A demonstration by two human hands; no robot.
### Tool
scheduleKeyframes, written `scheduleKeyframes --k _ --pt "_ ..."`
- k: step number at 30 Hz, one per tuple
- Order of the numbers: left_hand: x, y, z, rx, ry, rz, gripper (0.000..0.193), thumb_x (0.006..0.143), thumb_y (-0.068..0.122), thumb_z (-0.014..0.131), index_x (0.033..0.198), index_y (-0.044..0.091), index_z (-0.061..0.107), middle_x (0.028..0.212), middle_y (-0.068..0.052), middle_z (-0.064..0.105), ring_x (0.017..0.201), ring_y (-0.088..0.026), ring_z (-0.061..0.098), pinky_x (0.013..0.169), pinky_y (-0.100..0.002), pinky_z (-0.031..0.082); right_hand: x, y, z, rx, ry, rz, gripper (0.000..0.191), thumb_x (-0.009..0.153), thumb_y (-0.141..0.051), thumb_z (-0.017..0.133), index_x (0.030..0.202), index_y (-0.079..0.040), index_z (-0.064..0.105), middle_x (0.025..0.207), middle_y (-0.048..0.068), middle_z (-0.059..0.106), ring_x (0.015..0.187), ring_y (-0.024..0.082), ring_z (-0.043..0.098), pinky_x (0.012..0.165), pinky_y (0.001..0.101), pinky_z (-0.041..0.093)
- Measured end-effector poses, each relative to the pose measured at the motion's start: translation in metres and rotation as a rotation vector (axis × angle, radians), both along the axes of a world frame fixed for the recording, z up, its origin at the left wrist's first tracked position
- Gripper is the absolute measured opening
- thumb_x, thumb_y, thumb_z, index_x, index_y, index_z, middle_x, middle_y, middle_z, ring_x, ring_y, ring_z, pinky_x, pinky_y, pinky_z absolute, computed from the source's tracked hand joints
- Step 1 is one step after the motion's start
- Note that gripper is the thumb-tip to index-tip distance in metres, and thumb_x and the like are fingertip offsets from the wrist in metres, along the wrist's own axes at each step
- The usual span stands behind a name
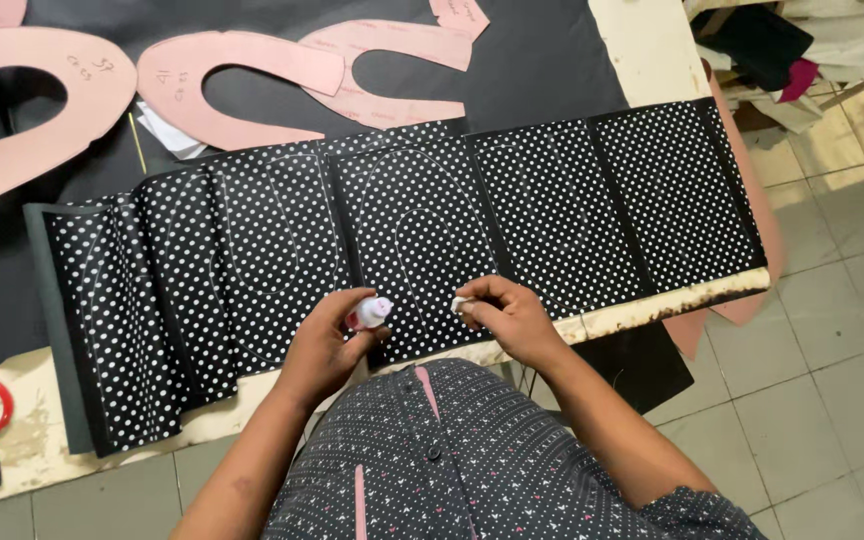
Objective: The person uses a white marker to trace garment pattern outlines on black polka-dotted fabric laid on a table. They hold the fabric steady with one hand while drawing with the other, then reposition the fabric to continue marking additional sections.
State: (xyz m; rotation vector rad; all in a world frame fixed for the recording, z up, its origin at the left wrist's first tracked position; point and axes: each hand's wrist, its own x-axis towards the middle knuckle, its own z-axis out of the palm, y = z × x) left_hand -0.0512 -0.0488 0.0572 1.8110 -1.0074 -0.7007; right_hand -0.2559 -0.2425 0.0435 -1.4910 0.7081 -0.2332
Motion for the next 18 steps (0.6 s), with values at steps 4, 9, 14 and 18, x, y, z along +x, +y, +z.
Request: scheduleKeyframes --k 4,9,14,18 --pt "0.001 -0.008 0.021 -0.037 -0.082 -0.042 0.049 0.078 0.023 0.085 0.121 0.008 0.068 0.110 -0.008 0.069 0.097 -0.022 0.070 0.085 -0.033 0.056 0.010 0.011 0.036 -0.187 -0.163 0.080 0.020 0.094 -0.003 0.065 0.111 0.000 0.075 0.102 0.005 0.073 0.092 0.010 0.068 0.080 0.0248 0.055" --pt "-0.002 -0.013 0.044 0.001 -0.170 -0.077 0.051 0.077 0.026 0.085 0.122 0.011 0.068 0.116 -0.007 0.066 0.093 -0.021 0.072 0.081 -0.033 0.059 0.027 0.026 0.060 -0.391 -0.266 0.105 0.023 0.094 -0.001 0.065 0.115 -0.001 0.074 0.102 0.005 0.068 0.085 0.008 0.062 0.071 0.0227 0.051" --pt "-0.008 -0.011 0.052 -0.053 -0.244 -0.031 0.049 0.077 0.026 0.085 0.121 0.011 0.069 0.112 -0.009 0.065 0.087 -0.022 0.072 0.075 -0.034 0.060 0.032 0.036 0.054 -0.343 -0.194 0.010 0.018 0.096 -0.003 0.069 0.113 0.002 0.071 0.098 0.007 0.069 0.079 0.009 0.060 0.067 0.0228 0.049" --pt "-0.012 -0.006 0.053 -0.114 -0.343 0.018 0.046 0.078 0.023 0.085 0.120 0.010 0.069 0.109 -0.010 0.064 0.083 -0.024 0.071 0.073 -0.036 0.058 0.031 0.035 0.045 -0.002 -0.249 -0.025 0.016 0.098 -0.003 0.063 0.111 0.004 0.069 0.109 0.008 0.072 0.094 0.013 0.072 0.085 0.0276 0.060"
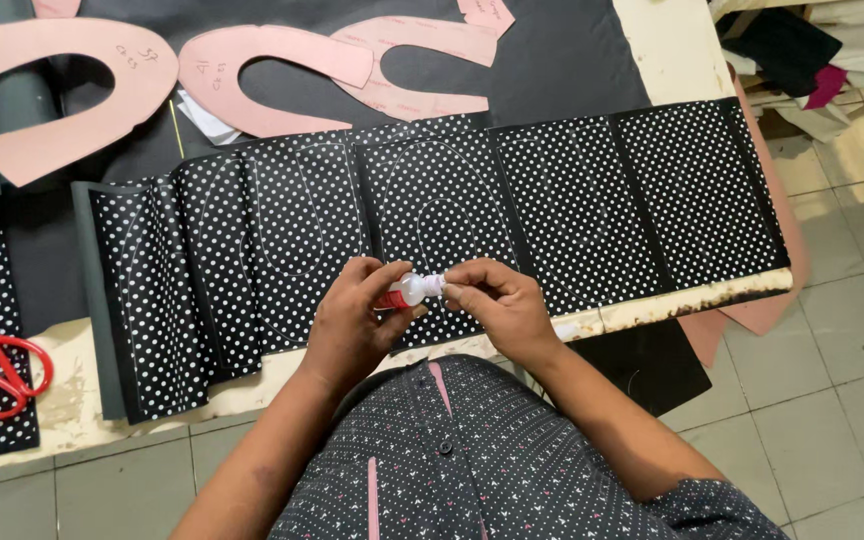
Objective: The person uses a white marker to trace garment pattern outlines on black polka-dotted fabric laid on a table. They hold the fabric steady with one hand while drawing with the other, then reposition the fabric to continue marking additional sections.
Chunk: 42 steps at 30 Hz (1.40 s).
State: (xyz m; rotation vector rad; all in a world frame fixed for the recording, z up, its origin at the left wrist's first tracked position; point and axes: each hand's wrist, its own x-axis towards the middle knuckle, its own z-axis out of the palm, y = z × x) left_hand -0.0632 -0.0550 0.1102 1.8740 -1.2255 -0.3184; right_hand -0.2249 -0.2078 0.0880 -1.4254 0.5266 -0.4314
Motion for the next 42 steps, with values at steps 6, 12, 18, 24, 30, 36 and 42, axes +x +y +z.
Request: scheduleKeyframes --k 6,12,18,24,30,36,42 --pt "-0.003 0.005 0.001 -0.014 -0.155 0.025 0.045 0.077 0.021 0.084 0.120 0.012 0.070 0.102 -0.010 0.061 0.085 -0.026 0.065 0.072 -0.039 0.055 -0.004 0.002 -0.015 0.074 -0.009 0.025 0.018 0.099 -0.004 0.061 0.113 0.004 0.067 0.107 0.012 0.074 0.097 0.017 0.074 0.090 0.0319 0.062" --pt "-0.003 0.008 0.004 -0.071 -0.367 0.064 0.045 0.078 0.017 0.082 0.121 0.014 0.071 0.106 -0.012 0.059 0.093 -0.028 0.062 0.075 -0.040 0.054 -0.005 0.003 -0.023 0.114 0.025 -0.012 0.022 0.097 -0.004 0.062 0.115 0.006 0.069 0.102 0.014 0.075 0.091 0.018 0.075 0.084 0.0325 0.063" --pt "-0.001 0.009 0.014 -0.055 -0.607 0.043 0.038 0.087 0.013 0.072 0.125 0.016 0.073 0.108 -0.009 0.053 0.090 -0.025 0.057 0.075 -0.039 0.050 0.006 0.006 -0.024 0.321 0.076 -0.048 0.021 0.096 -0.004 0.062 0.113 0.008 0.068 0.100 0.014 0.075 0.085 0.018 0.074 0.079 0.0344 0.064" --pt "-0.001 0.007 0.018 -0.044 -0.715 0.036 0.036 0.091 0.012 0.068 0.127 0.015 0.071 0.110 -0.008 0.049 0.091 -0.023 0.055 0.077 -0.038 0.049 0.012 0.004 -0.024 0.382 0.087 -0.037 0.021 0.097 -0.006 0.062 0.112 0.006 0.068 0.100 0.012 0.074 0.085 0.017 0.074 0.078 0.0342 0.063" --pt "0.006 0.003 -0.011 -0.012 -0.508 0.070 0.040 0.081 0.011 0.078 0.120 0.015 0.072 0.110 -0.007 0.055 0.093 -0.025 0.057 0.080 -0.039 0.050 0.006 -0.002 -0.032 0.170 0.037 0.052 0.017 0.098 -0.004 0.064 0.111 0.004 0.069 0.097 0.012 0.074 0.085 0.015 0.072 0.080 0.0310 0.061" --pt "0.023 0.002 -0.060 0.058 -0.022 0.317 0.045 0.079 0.023 0.086 0.117 0.011 0.066 0.109 -0.010 0.060 0.096 -0.029 0.061 0.084 -0.041 0.052 -0.017 -0.021 -0.053 0.261 0.172 -0.027 0.011 0.093 -0.003 0.065 0.103 0.000 0.069 0.093 0.007 0.073 0.082 0.013 0.069 0.075 0.0294 0.059" --pt "0.052 0.006 -0.093 0.134 0.201 0.509 0.048 0.085 0.026 0.083 0.126 0.010 0.063 0.114 -0.012 0.068 0.101 -0.027 0.067 0.089 -0.039 0.053 -0.054 -0.046 -0.082 0.348 0.260 -0.237 0.013 0.092 -0.002 0.063 0.103 -0.001 0.070 0.090 0.005 0.071 0.078 0.014 0.067 0.073 0.0297 0.057"
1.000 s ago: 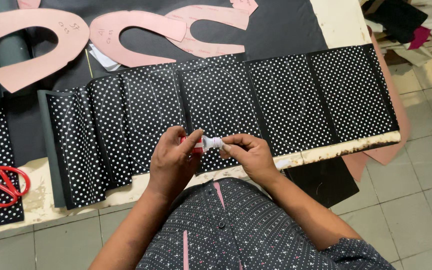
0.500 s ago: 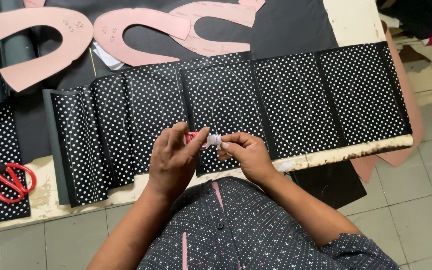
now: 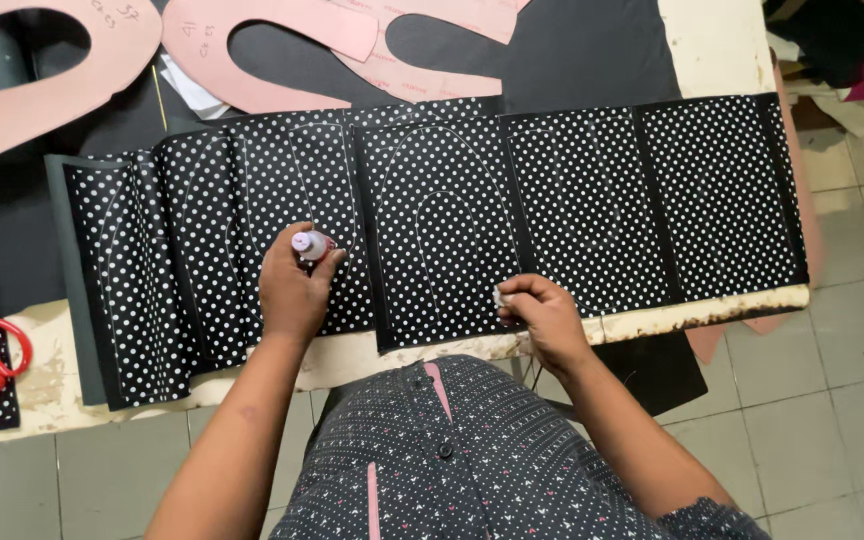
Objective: The person uses a white marker to trace garment pattern outlines on black polka-dotted fabric laid on a table. They hold the fabric steady with one hand while drawing with the other, then reposition the fabric to continue marking additional sections.
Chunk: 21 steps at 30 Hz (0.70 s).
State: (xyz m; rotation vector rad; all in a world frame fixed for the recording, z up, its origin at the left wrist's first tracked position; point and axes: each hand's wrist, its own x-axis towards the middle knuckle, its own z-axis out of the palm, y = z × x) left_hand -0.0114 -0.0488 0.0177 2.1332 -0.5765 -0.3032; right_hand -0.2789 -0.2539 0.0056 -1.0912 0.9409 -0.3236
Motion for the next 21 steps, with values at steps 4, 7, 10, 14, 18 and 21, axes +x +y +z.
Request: scheduleKeyframes --k 4,7,10,14,18,21 --pt "-0.001 0.005 -0.016 0.021 -0.211 -0.054 0.050 0.085 0.023 0.087 0.127 0.008 0.063 0.122 -0.013 0.069 0.112 -0.032 0.064 0.096 -0.042 0.051 -0.014 -0.005 -0.011 0.033 0.050 -0.026 0.015 0.094 -0.005 0.064 0.107 -0.001 0.071 0.089 0.005 0.071 0.078 0.013 0.067 0.073 0.0290 0.056" --pt "-0.006 0.010 -0.025 -0.054 -0.224 -0.044 0.064 0.083 0.020 0.084 0.138 0.002 0.056 0.127 -0.018 0.065 0.115 -0.035 0.061 0.098 -0.044 0.049 -0.012 -0.006 -0.011 -0.006 0.042 0.000 0.016 0.095 -0.007 0.065 0.108 0.001 0.072 0.091 0.005 0.072 0.079 0.013 0.067 0.074 0.0285 0.056" --pt "-0.016 0.019 -0.031 -0.074 -0.087 0.032 0.076 0.082 0.023 0.080 0.141 -0.006 0.042 0.130 -0.024 0.053 0.114 -0.035 0.058 0.095 -0.043 0.048 -0.005 -0.008 -0.005 -0.066 0.075 0.058 0.017 0.094 -0.007 0.067 0.107 0.001 0.072 0.093 0.005 0.072 0.081 0.013 0.067 0.076 0.0279 0.057" --pt "-0.048 0.037 -0.033 0.106 -0.445 -0.200 0.041 0.097 0.023 0.071 0.125 0.001 0.053 0.124 -0.018 0.056 0.119 -0.032 0.059 0.105 -0.042 0.050 0.013 -0.019 0.007 -0.148 0.079 0.088 0.021 0.090 -0.010 0.068 0.110 -0.003 0.068 0.095 0.003 0.072 0.081 0.011 0.069 0.076 0.0267 0.059" --pt "-0.066 0.034 -0.027 0.096 -0.599 -0.501 0.038 0.090 0.028 0.073 0.121 0.010 0.061 0.128 -0.012 0.060 0.111 -0.030 0.062 0.095 -0.041 0.051 0.033 -0.039 0.016 -0.325 0.195 0.231 0.020 0.092 -0.013 0.070 0.107 0.000 0.074 0.091 0.006 0.074 0.080 0.010 0.068 0.075 0.0242 0.056" --pt "-0.060 0.021 -0.021 0.135 -0.572 -0.528 0.039 0.090 0.029 0.074 0.124 0.011 0.065 0.131 -0.011 0.061 0.100 -0.028 0.061 0.087 -0.040 0.051 0.046 -0.052 0.022 -0.465 0.186 0.334 0.019 0.094 -0.014 0.070 0.108 -0.002 0.076 0.093 0.004 0.074 0.084 0.009 0.066 0.077 0.0235 0.054"
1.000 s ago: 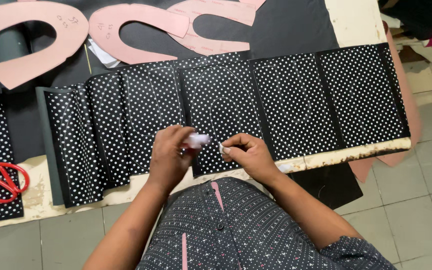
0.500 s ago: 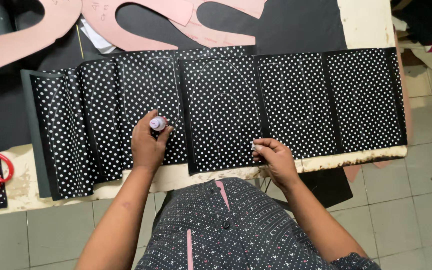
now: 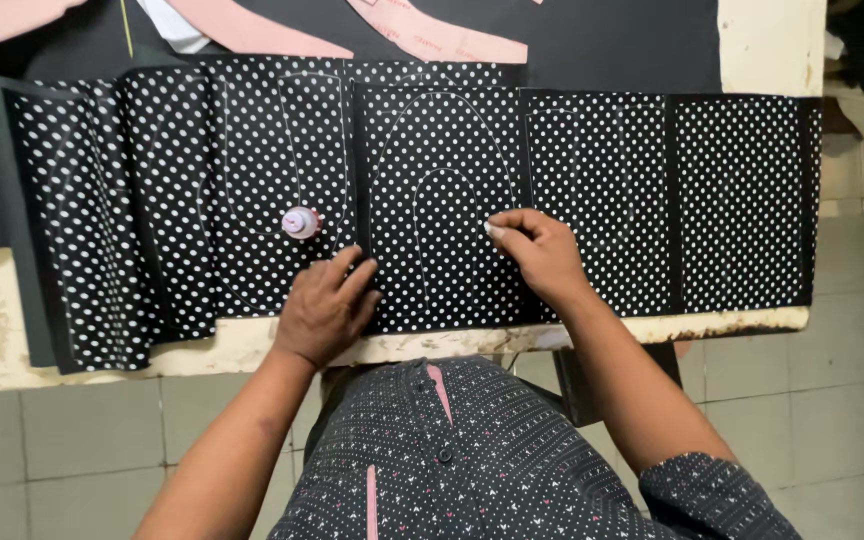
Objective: The person uses a white marker to trace garment pattern outlines on black polka-dotted fabric laid on a table. They hold the fabric steady with one hand while drawing with the other, then reposition the fabric to continue marking additional sections.
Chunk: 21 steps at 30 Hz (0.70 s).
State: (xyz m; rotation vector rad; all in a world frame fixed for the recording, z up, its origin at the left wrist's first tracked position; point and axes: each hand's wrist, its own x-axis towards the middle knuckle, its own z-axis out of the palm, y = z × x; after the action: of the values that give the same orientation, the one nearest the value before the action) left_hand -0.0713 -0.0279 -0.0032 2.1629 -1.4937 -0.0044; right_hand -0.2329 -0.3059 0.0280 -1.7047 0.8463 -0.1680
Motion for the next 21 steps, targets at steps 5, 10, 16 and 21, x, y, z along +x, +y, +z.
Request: scheduleKeyframes --k 5,10,16,21 --pt "-0.001 -0.006 0.009 0.010 -0.042 0.043 0.042 0.088 0.031 0.075 0.125 0.012 0.068 0.128 -0.010 0.060 0.091 -0.026 0.061 0.084 -0.039 0.052 0.028 -0.026 0.005 -0.228 0.019 0.162 0.020 0.093 -0.015 0.072 0.110 -0.005 0.074 0.096 0.002 0.075 0.086 0.009 0.066 0.079 0.0257 0.053" --pt "-0.004 -0.003 0.011 0.028 0.034 0.076 0.042 0.087 0.029 0.075 0.125 0.014 0.069 0.129 -0.008 0.059 0.089 -0.025 0.062 0.082 -0.039 0.053 0.052 -0.037 0.003 -0.554 -0.128 0.344 0.010 0.095 -0.011 0.071 0.103 -0.005 0.073 0.095 0.007 0.069 0.085 0.020 0.067 0.077 0.0312 0.054" --pt "-0.007 -0.003 0.014 0.000 0.046 0.099 0.041 0.086 0.029 0.074 0.124 0.016 0.069 0.128 -0.007 0.057 0.089 -0.024 0.063 0.083 -0.038 0.054 0.076 -0.040 0.006 -0.778 -0.214 0.488 0.003 0.091 -0.009 0.074 0.091 -0.008 0.072 0.088 0.006 0.066 0.080 0.025 0.065 0.071 0.0373 0.050" --pt "-0.010 -0.003 0.012 0.046 0.036 0.105 0.043 0.085 0.031 0.075 0.125 0.016 0.069 0.126 -0.005 0.056 0.085 -0.021 0.062 0.080 -0.037 0.054 0.084 -0.037 0.002 -0.878 -0.255 0.546 0.004 0.087 -0.008 0.075 0.088 -0.010 0.071 0.085 0.002 0.064 0.080 0.023 0.064 0.072 0.0395 0.046"
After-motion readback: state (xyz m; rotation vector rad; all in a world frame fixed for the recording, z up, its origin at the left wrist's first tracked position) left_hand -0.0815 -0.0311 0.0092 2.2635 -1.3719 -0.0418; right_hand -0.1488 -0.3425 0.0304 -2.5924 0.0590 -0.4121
